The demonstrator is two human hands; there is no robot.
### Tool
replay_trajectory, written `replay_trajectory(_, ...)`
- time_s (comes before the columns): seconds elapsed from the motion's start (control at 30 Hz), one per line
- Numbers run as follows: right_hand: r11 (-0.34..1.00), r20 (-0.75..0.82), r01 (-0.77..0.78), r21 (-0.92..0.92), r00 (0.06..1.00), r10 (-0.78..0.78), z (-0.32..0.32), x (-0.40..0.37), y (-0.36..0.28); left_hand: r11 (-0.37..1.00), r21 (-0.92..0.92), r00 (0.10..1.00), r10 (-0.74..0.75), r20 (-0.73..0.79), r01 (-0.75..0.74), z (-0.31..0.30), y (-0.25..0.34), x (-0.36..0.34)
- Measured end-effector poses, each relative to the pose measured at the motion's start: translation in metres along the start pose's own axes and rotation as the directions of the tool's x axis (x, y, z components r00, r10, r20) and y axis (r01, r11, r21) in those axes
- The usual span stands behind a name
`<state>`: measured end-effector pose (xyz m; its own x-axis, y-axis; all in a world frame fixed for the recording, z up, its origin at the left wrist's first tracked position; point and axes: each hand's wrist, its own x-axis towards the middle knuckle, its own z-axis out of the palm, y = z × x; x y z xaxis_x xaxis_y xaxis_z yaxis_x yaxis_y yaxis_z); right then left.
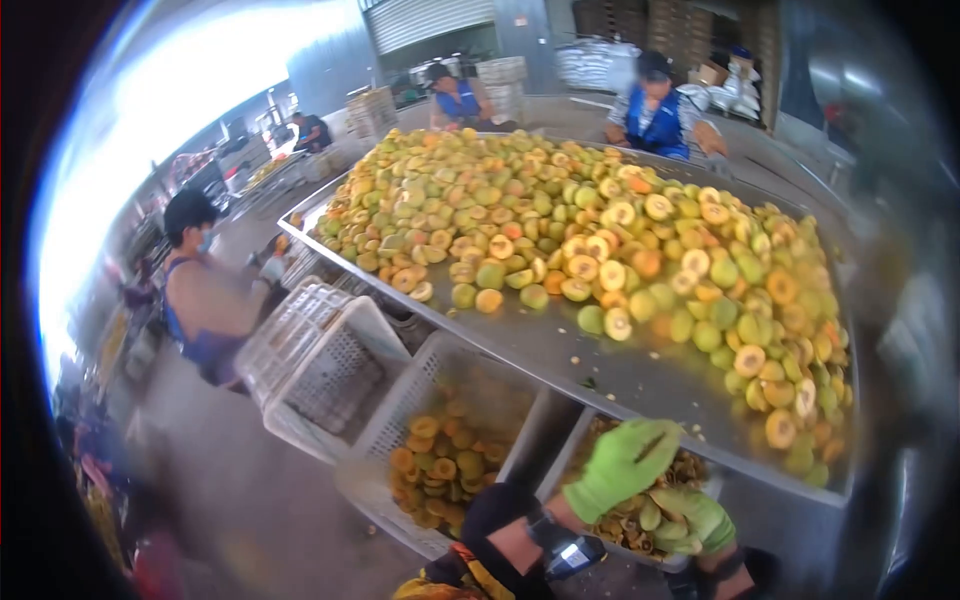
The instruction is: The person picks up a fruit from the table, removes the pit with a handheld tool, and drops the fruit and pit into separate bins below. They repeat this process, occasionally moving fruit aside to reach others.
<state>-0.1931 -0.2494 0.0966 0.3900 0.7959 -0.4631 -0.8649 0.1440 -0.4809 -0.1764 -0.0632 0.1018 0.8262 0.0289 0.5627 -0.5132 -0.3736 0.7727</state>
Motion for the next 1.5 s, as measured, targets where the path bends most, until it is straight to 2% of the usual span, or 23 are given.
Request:
replay_trajectory(0.1,0.996,0.001,0.002,-0.092,1.000,-0.002,0.021,-0.011,-0.008,0.991,0.127,0.986,0.064,-0.155,-0.044,-0.007,0.006,-0.005)
replay_trajectory(0.13,0.988,0.051,-0.015,-0.156,0.998,0.023,0.024,-0.017,-0.009,0.803,0.564,0.973,0.230,0.005,-0.193,-0.022,-0.003,-0.012)
replay_trajectory(0.17,0.975,0.101,-0.025,-0.222,0.994,0.049,0.024,-0.022,-0.009,0.968,-0.097,0.937,-0.247,-0.248,0.230,-0.035,-0.021,-0.021)
replay_trajectory(0.23,0.967,0.099,0.002,-0.257,0.995,0.024,0.003,-0.029,-0.009,0.821,-0.435,0.757,-0.538,-0.370,0.370,-0.112,-0.045,-0.031)
replay_trajectory(0.27,0.951,0.100,0.021,-0.310,0.995,0.011,-0.007,-0.032,-0.009,0.850,-0.328,0.839,-0.495,-0.225,0.413,-0.166,-0.063,-0.046)
replay_trajectory(0.3,0.969,-0.066,0.008,-0.245,0.998,-0.025,-0.001,-0.035,-0.010,0.977,0.047,0.910,-0.175,-0.377,0.207,-0.181,-0.048,-0.047)
replay_trajectory(0.33,0.975,-0.072,0.017,-0.223,0.997,-0.033,-0.028,-0.022,0.001,0.696,0.483,0.806,-0.240,-0.542,0.532,-0.192,-0.049,-0.047)
replay_trajectory(0.37,0.485,-0.104,0.076,-0.871,0.938,-0.332,-0.075,0.005,0.023,0.568,0.669,0.877,-0.270,-0.398,0.479,-0.203,-0.039,-0.046)
replay_trajectory(0.4,-0.308,0.090,-0.094,-0.947,0.841,-0.534,-0.110,0.026,0.047,0.566,0.679,0.883,-0.277,-0.378,0.468,-0.203,-0.049,-0.046)
replay_trajectory(0.47,-0.313,0.094,-0.114,-0.943,0.811,-0.578,-0.144,0.045,0.084,0.141,0.960,0.964,-0.143,-0.223,0.243,-0.198,-0.078,-0.041)
replay_trajectory(0.63,-0.329,-0.169,-0.420,-0.846,0.796,-0.581,-0.117,0.021,0.056,0.689,0.721,0.987,-0.044,0.152,-0.080,-0.069,-0.126,0.096)
replay_trajectory(0.73,-0.168,0.003,-0.152,-0.974,0.733,-0.680,-0.099,0.004,0.031,0.682,0.730,0.950,-0.204,0.235,-0.034,-0.003,-0.162,0.164)
replay_trajectory(0.8,-0.139,-0.053,-0.215,-0.967,0.700,-0.712,-0.112,0.001,0.040,0.508,0.861,0.819,-0.484,0.308,-0.024,0.026,-0.187,0.190)
replay_trajectory(0.87,-0.290,-0.049,-0.314,-0.904,0.750,-0.659,-0.115,0.006,0.038,0.497,0.868,0.834,-0.471,0.288,-0.019,0.036,-0.193,0.194)
replay_trajectory(0.9,-0.142,-0.010,-0.170,-0.975,0.674,-0.739,-0.110,-0.004,0.036,0.468,0.884,0.854,-0.465,0.235,0.012,0.036,-0.194,0.192)
replay_trajectory(1.03,-0.087,-0.146,-0.271,-0.959,0.731,-0.666,-0.092,-0.010,0.017,0.568,0.819,0.879,-0.429,0.207,0.084,0.030,-0.173,0.161)
replay_trajectory(1.1,-0.154,0.073,-0.092,-0.984,0.580,-0.811,-0.082,-0.005,0.010,0.643,0.757,0.868,-0.436,0.237,0.116,0.020,-0.160,0.137)
replay_trajectory(1.2,-0.030,0.048,0.044,-0.999,0.514,-0.857,-0.052,0.001,-0.004,0.696,0.690,0.800,-0.522,0.296,0.199,0.009,-0.130,0.119)
replay_trajectory(1.27,0.024,0.039,0.128,-0.991,0.466,-0.884,-0.038,0.007,-0.003,0.644,-0.035,0.626,-0.728,0.279,0.764,0.006,-0.101,0.095)
replay_trajectory(1.3,0.071,0.025,0.213,-0.975,0.419,-0.908,-0.030,0.010,0.001,0.638,-0.030,0.620,-0.734,0.275,0.769,0.005,-0.085,0.080)
replay_trajectory(1.37,0.054,0.056,0.307,-0.950,0.338,-0.940,-0.014,0.016,0.006,0.426,-0.628,0.736,-0.557,0.384,0.651,0.008,-0.053,0.050)
replay_trajectory(1.4,0.025,0.080,0.392,-0.920,0.249,-0.965,-0.007,0.017,0.007,0.431,-0.634,0.742,-0.558,0.372,0.642,0.007,-0.037,0.037)
replay_trajectory(1.5,0.049,0.038,0.273,-0.961,0.306,-0.951,0.008,0.012,0.009,0.333,-0.667,0.704,-0.575,0.417,0.667,0.012,-0.013,0.009)
